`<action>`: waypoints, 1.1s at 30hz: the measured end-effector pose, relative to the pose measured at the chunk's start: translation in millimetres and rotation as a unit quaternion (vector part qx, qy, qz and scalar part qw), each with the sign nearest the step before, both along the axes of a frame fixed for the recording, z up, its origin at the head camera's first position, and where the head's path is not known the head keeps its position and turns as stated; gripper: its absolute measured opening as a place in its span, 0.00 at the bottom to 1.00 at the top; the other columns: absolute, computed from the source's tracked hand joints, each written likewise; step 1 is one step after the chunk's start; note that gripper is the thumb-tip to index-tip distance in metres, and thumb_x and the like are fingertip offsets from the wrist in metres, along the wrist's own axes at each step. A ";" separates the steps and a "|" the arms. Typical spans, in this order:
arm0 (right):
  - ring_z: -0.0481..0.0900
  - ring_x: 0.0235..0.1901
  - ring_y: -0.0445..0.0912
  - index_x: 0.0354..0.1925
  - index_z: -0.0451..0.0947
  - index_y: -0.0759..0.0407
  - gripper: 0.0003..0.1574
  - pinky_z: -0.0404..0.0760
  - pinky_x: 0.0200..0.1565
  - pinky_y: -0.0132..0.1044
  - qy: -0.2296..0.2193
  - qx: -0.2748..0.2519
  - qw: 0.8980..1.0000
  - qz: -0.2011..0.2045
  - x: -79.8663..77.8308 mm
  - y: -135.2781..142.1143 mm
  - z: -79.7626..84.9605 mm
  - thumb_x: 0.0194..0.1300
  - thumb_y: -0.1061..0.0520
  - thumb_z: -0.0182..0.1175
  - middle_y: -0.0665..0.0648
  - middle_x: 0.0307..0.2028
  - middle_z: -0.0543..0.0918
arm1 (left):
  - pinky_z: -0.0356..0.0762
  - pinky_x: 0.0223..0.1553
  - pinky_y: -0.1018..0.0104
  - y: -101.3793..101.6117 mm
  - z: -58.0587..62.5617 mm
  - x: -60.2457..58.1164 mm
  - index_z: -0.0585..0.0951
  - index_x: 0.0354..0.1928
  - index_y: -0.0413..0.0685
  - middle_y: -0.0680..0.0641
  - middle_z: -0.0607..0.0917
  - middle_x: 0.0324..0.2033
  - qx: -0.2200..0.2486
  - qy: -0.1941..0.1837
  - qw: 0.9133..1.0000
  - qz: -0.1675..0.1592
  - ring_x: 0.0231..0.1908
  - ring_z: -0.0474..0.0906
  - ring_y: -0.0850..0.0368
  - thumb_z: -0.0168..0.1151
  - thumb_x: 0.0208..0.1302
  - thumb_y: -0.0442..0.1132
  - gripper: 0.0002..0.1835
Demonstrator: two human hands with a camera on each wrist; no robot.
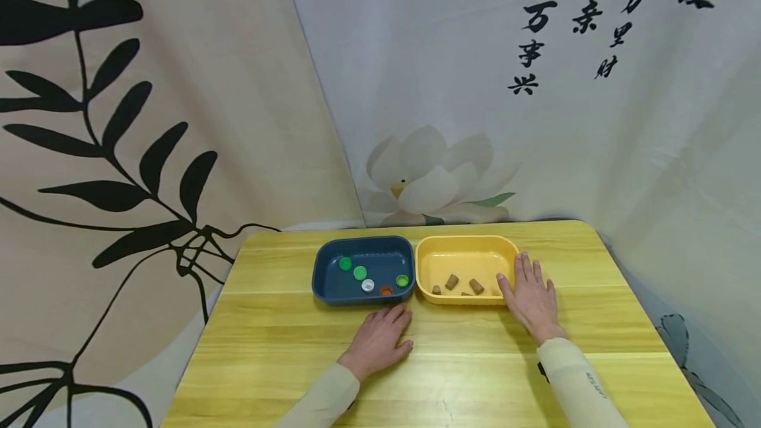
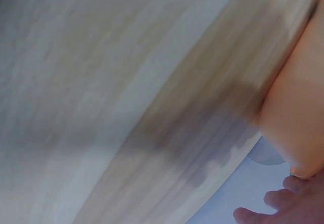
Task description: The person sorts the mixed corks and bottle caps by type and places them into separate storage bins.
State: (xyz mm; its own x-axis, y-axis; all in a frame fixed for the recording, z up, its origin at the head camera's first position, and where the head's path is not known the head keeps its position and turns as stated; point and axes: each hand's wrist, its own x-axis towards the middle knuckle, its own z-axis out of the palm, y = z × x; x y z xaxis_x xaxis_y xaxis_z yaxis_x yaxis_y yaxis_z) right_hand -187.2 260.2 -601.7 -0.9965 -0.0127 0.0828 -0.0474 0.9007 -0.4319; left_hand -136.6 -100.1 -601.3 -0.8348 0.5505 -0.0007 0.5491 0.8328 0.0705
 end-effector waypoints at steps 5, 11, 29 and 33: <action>0.45 0.78 0.71 0.81 0.43 0.70 0.53 0.46 0.67 0.78 -0.006 0.005 1.000 -0.001 -0.3 1.4 1.0 0.82 0.31 0.33 0.70 0.81 0.44 | 0.75 0.64 0.52 -0.6 1.5 3.2 0.77 0.70 0.53 0.48 0.76 0.69 0.006 -0.004 0.999 -0.044 0.65 0.76 0.49 0.61 0.73 0.55 0.28; 0.44 0.78 0.71 0.81 0.41 0.69 0.53 0.46 0.67 0.79 -0.006 0.009 1.000 -0.009 -2.6 2.3 0.3 0.81 0.31 0.31 0.70 0.81 0.45 | 0.74 0.65 0.57 -3.0 2.2 6.0 0.76 0.71 0.54 0.51 0.76 0.70 0.016 -0.017 0.996 -0.087 0.67 0.74 0.54 0.61 0.75 0.50 0.26; 0.44 0.78 0.71 0.82 0.40 0.68 0.52 0.45 0.67 0.79 -0.013 0.002 1.000 -0.004 -1.0 1.3 -1.5 0.82 0.31 0.31 0.69 0.81 0.43 | 0.78 0.60 0.51 6.7 -5.9 -2.1 0.84 0.57 0.55 0.47 0.79 0.63 -0.010 0.053 0.998 -0.044 0.63 0.76 0.49 0.65 0.72 0.50 0.16; 0.44 0.77 0.71 0.81 0.42 0.69 0.52 0.45 0.67 0.79 -0.012 0.001 1.000 -0.004 -0.5 0.5 -1.5 0.82 0.31 0.32 0.69 0.81 0.43 | 0.80 0.58 0.53 7.1 -8.6 -1.6 0.87 0.46 0.58 0.49 0.82 0.59 0.006 0.079 0.995 -0.055 0.59 0.79 0.51 0.69 0.70 0.48 0.07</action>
